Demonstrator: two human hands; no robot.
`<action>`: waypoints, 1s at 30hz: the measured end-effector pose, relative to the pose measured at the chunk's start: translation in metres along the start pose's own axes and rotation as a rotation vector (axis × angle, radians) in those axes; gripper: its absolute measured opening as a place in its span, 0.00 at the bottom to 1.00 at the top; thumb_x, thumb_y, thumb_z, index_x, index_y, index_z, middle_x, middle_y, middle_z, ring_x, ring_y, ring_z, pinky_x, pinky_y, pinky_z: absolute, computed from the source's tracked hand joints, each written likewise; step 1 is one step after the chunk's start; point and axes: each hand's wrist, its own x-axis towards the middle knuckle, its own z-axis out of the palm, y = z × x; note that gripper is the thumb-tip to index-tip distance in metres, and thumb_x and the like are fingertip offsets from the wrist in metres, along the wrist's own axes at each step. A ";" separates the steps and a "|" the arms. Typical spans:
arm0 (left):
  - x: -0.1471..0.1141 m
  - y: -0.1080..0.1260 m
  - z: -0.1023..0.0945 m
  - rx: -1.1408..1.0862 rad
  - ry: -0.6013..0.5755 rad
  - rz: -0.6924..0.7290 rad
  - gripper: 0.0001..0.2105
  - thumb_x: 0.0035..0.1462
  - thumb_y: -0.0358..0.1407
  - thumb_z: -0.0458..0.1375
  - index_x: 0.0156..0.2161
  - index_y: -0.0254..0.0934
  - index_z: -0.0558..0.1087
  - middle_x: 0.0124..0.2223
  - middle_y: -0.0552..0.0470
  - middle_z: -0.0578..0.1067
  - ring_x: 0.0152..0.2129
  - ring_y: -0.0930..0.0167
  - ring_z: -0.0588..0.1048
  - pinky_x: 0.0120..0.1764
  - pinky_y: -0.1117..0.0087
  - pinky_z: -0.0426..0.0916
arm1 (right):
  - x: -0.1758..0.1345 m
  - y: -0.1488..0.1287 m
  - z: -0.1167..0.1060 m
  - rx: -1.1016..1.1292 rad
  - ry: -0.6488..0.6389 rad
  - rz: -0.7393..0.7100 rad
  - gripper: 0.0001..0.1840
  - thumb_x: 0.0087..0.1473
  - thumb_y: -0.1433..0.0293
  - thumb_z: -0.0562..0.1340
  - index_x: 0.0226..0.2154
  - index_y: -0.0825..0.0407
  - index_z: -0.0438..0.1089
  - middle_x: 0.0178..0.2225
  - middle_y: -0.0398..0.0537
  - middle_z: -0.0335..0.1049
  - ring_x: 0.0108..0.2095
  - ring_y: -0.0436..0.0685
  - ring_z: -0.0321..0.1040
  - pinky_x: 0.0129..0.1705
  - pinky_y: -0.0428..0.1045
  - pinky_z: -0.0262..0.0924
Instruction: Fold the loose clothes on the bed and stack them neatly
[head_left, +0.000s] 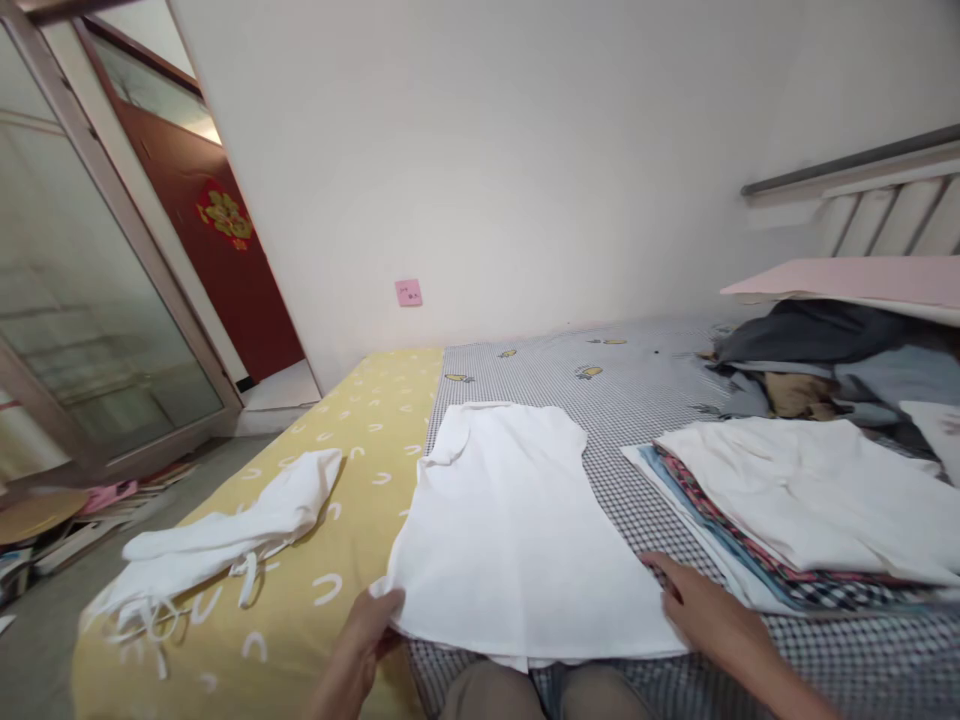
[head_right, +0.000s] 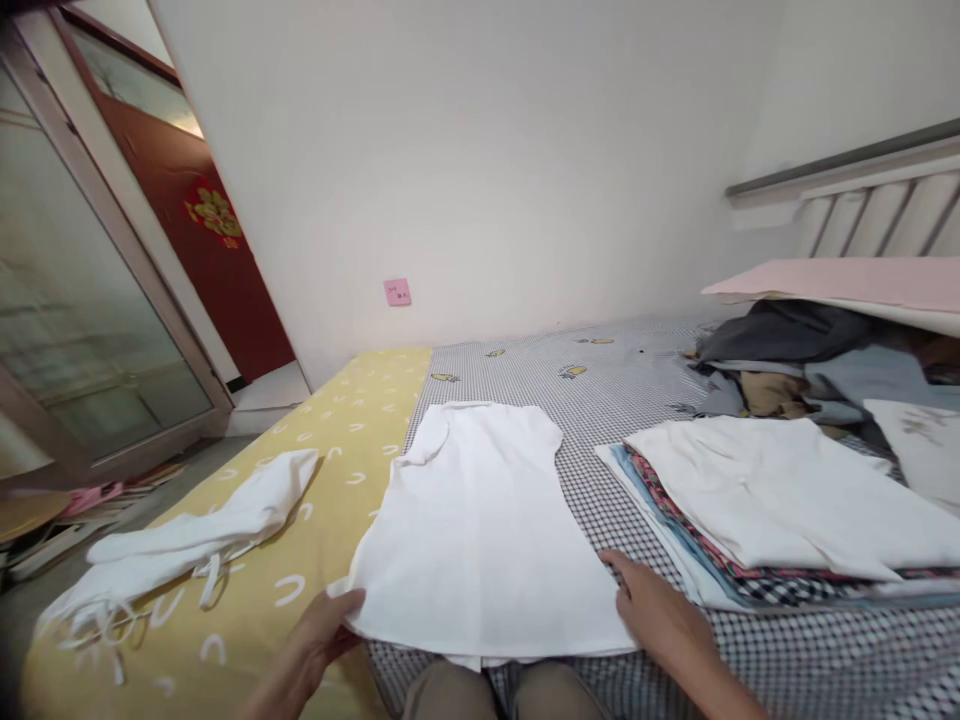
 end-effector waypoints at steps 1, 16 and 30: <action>-0.002 0.006 -0.006 0.048 0.057 0.034 0.11 0.53 0.24 0.56 0.42 0.30 0.74 0.33 0.40 0.80 0.38 0.52 0.81 0.43 0.47 0.76 | 0.000 -0.005 -0.008 -0.116 0.049 -0.033 0.26 0.53 0.74 0.54 0.51 0.43 0.74 0.42 0.49 0.77 0.40 0.60 0.76 0.39 0.52 0.63; 0.035 -0.011 0.135 1.326 -0.096 1.066 0.24 0.69 0.40 0.43 0.69 0.51 0.55 0.72 0.54 0.53 0.70 0.56 0.50 0.67 0.38 0.46 | 0.035 -0.155 0.073 -0.077 -0.091 -0.590 0.28 0.64 0.56 0.58 0.65 0.33 0.58 0.69 0.42 0.57 0.67 0.67 0.53 0.66 0.68 0.45; 0.078 -0.040 0.132 1.225 -0.077 1.149 0.27 0.66 0.40 0.46 0.68 0.59 0.50 0.70 0.58 0.57 0.68 0.54 0.57 0.65 0.37 0.53 | 0.228 -0.077 0.018 -0.086 0.092 0.124 0.30 0.68 0.56 0.46 0.68 0.46 0.57 0.72 0.55 0.46 0.71 0.75 0.37 0.66 0.77 0.33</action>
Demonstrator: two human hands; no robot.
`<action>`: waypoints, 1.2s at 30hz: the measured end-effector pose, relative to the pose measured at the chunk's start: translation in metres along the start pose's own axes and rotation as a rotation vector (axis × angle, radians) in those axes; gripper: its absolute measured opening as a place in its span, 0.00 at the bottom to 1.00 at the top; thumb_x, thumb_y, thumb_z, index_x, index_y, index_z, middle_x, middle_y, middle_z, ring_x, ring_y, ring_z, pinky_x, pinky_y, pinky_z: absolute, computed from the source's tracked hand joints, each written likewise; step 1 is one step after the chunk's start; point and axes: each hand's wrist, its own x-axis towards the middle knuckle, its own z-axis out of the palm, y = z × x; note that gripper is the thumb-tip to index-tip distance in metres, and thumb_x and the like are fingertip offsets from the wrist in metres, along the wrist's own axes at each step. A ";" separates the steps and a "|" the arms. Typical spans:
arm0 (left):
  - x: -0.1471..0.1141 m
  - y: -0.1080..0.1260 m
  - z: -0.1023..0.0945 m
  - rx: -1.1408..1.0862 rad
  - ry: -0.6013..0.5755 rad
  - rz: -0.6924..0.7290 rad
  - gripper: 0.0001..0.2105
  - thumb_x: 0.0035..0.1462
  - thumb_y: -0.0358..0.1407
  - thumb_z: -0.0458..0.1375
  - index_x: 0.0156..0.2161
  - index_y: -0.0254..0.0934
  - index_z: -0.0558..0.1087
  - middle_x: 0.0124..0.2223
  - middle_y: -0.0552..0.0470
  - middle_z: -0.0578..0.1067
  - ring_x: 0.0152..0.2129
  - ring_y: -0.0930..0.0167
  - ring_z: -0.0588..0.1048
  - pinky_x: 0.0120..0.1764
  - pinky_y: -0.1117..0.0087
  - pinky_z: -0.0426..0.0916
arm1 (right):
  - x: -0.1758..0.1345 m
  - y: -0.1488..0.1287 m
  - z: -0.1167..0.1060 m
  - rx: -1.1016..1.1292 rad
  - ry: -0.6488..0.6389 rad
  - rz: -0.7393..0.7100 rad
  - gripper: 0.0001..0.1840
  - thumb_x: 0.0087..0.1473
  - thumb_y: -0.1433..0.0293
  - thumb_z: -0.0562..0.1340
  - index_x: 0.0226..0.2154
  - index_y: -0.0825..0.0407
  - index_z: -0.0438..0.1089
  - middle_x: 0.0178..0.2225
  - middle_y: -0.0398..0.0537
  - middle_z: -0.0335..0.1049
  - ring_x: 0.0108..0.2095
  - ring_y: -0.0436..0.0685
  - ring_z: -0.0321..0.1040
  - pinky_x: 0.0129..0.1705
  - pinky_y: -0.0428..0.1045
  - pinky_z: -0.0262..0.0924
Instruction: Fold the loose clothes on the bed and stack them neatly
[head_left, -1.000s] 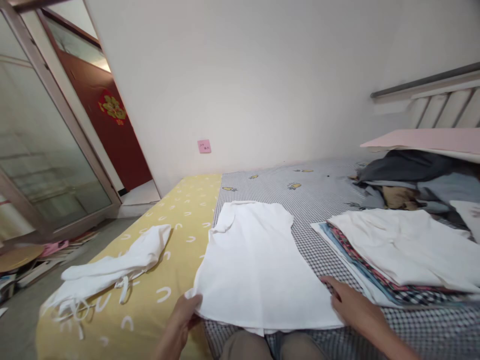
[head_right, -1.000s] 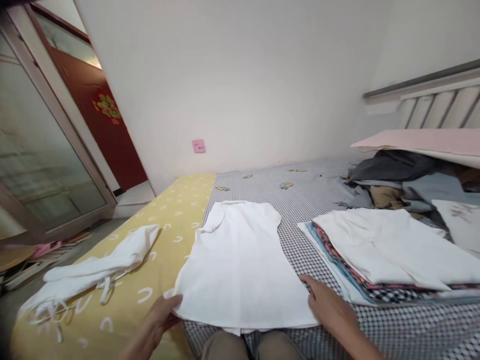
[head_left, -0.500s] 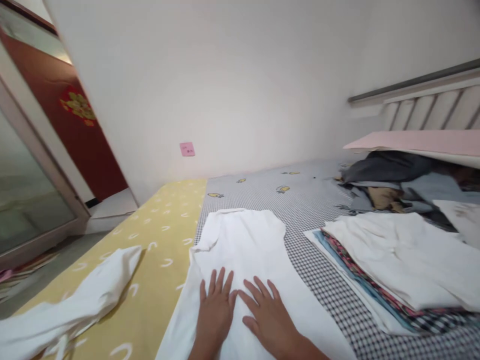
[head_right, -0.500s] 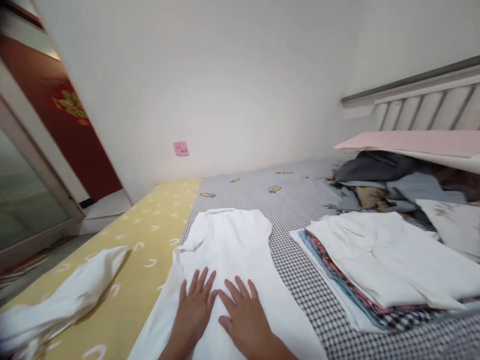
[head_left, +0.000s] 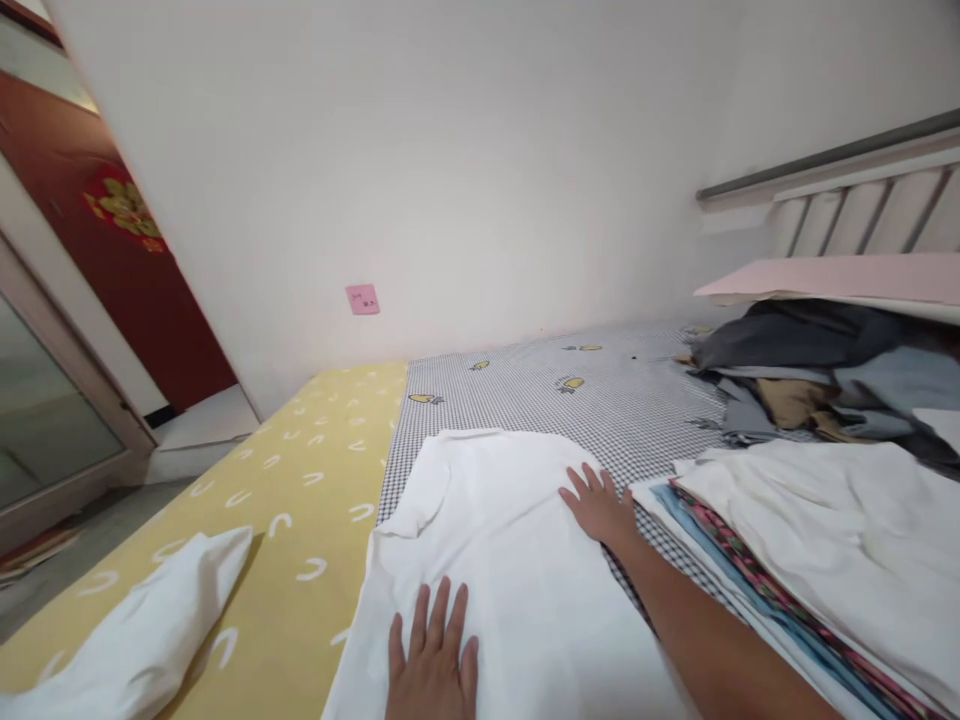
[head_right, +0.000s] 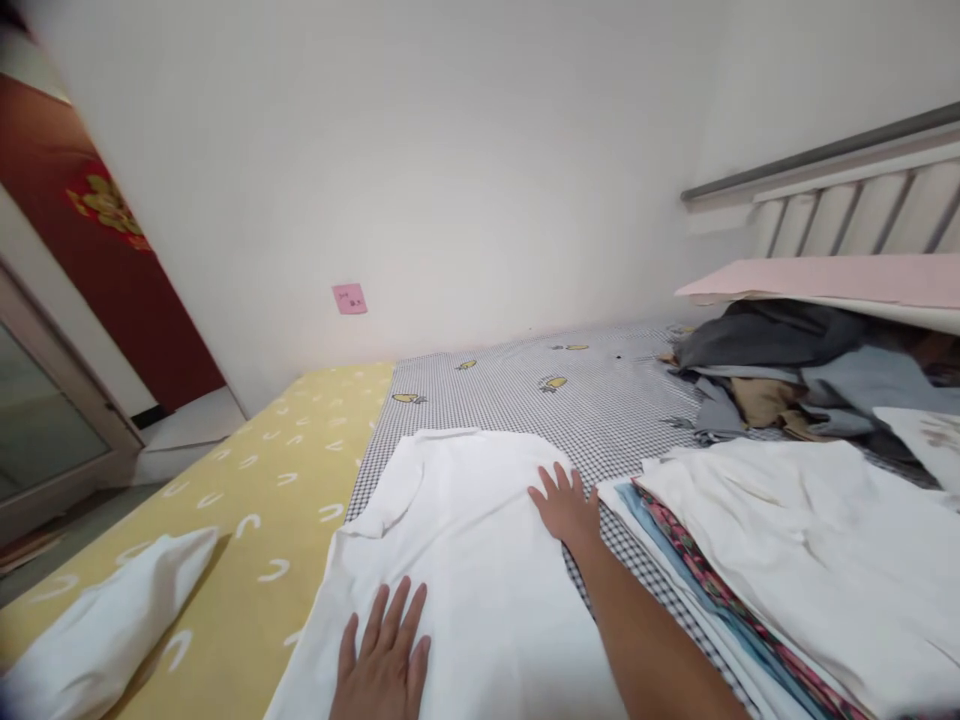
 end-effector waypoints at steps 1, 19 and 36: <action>0.000 0.000 0.000 0.000 -0.001 -0.005 0.27 0.66 0.40 0.47 0.68 0.59 0.50 0.70 0.58 0.57 0.68 0.54 0.57 0.65 0.38 0.53 | 0.004 0.003 -0.001 -0.005 -0.006 0.049 0.30 0.67 0.56 0.48 0.67 0.46 0.58 0.73 0.56 0.45 0.71 0.76 0.39 0.66 0.77 0.35; 0.010 0.028 -0.040 -0.188 -0.219 -0.126 0.25 0.68 0.48 0.43 0.68 0.52 0.57 0.72 0.52 0.54 0.70 0.54 0.49 0.67 0.34 0.45 | -0.143 0.002 0.065 -0.064 0.163 -0.524 0.27 0.65 0.53 0.51 0.65 0.27 0.57 0.68 0.38 0.57 0.68 0.71 0.51 0.65 0.78 0.41; 0.151 -0.091 -0.047 -0.076 -0.015 -0.561 0.28 0.69 0.47 0.38 0.70 0.41 0.55 0.73 0.35 0.51 0.70 0.47 0.47 0.65 0.36 0.43 | -0.125 0.033 0.087 -0.203 0.252 -0.622 0.33 0.63 0.52 0.54 0.67 0.20 0.43 0.67 0.36 0.57 0.64 0.74 0.60 0.58 0.77 0.54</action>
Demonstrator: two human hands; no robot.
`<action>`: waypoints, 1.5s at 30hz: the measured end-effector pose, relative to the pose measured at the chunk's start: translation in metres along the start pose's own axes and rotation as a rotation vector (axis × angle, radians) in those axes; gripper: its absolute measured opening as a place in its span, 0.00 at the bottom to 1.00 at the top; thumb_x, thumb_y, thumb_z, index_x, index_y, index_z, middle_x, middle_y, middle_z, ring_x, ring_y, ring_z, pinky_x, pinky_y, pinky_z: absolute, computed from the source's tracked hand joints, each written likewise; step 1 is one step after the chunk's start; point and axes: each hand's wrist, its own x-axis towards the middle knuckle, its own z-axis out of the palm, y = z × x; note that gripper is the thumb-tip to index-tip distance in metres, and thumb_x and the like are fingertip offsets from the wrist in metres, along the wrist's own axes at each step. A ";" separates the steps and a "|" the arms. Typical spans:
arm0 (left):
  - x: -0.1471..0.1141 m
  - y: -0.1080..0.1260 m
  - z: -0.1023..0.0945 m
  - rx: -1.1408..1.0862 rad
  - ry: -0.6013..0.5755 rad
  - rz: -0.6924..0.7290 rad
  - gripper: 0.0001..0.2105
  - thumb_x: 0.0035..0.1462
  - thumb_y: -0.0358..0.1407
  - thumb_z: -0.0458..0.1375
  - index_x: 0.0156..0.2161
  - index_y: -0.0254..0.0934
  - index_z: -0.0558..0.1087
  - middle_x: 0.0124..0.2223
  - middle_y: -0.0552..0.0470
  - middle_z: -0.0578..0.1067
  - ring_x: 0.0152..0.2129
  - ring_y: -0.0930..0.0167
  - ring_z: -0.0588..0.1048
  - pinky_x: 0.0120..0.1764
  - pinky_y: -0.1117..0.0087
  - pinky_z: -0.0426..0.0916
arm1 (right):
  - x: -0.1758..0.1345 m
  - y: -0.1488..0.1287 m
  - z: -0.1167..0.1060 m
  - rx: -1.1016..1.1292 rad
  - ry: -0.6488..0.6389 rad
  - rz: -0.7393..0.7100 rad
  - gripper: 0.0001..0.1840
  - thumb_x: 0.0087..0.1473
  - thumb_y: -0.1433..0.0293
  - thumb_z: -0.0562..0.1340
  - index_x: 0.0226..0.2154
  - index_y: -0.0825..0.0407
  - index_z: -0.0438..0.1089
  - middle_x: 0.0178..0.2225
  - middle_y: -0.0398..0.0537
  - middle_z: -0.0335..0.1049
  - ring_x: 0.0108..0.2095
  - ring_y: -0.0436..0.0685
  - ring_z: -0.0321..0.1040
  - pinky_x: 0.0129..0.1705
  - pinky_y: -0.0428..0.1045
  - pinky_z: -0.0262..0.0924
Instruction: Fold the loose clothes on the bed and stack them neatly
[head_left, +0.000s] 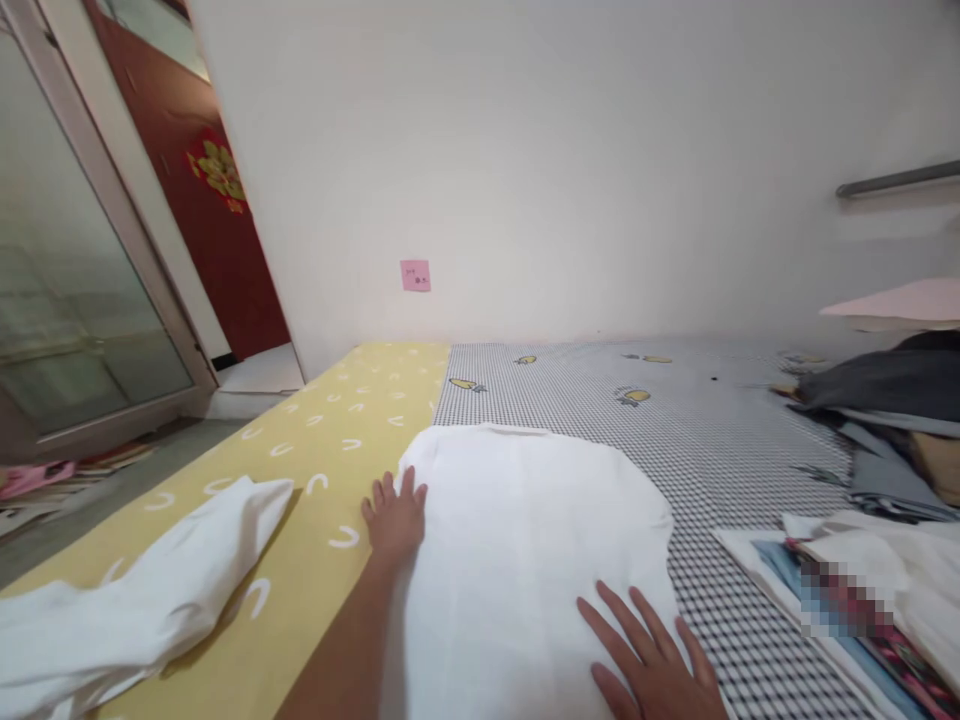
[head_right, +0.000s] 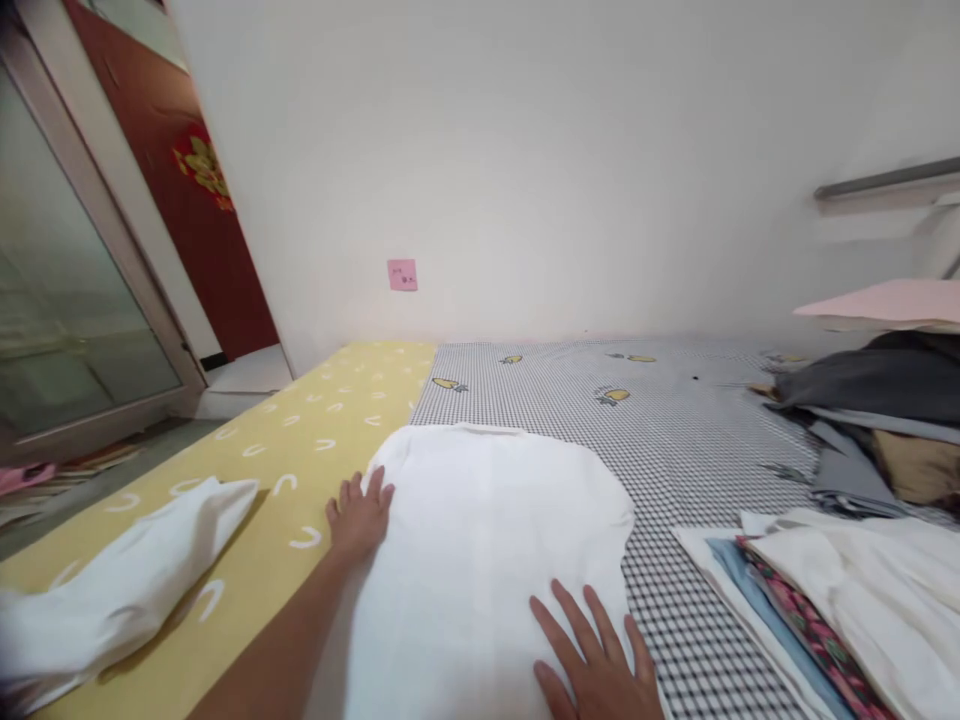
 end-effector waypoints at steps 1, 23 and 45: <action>0.006 -0.006 0.001 0.002 0.003 -0.018 0.29 0.69 0.48 0.38 0.70 0.42 0.56 0.73 0.35 0.51 0.70 0.47 0.47 0.65 0.36 0.42 | 0.000 0.000 -0.002 -0.001 -0.015 0.003 0.33 0.63 0.52 0.54 0.67 0.20 0.44 0.67 0.35 0.57 0.64 0.74 0.59 0.58 0.77 0.54; -0.109 -0.079 -0.040 0.010 -0.268 -0.005 0.28 0.69 0.41 0.34 0.68 0.37 0.59 0.73 0.48 0.52 0.71 0.66 0.46 0.70 0.55 0.41 | 0.011 -0.033 -0.037 0.056 -0.045 0.132 0.29 0.65 0.51 0.46 0.64 0.36 0.63 0.67 0.40 0.61 0.67 0.69 0.53 0.66 0.74 0.41; -0.249 0.045 -0.089 0.260 -0.442 0.214 0.14 0.64 0.32 0.47 0.47 0.41 0.74 0.48 0.42 0.80 0.47 0.56 0.79 0.48 0.56 0.69 | 0.016 -0.041 -0.034 0.107 -0.040 0.169 0.29 0.65 0.52 0.49 0.64 0.38 0.64 0.67 0.41 0.60 0.68 0.69 0.52 0.67 0.73 0.37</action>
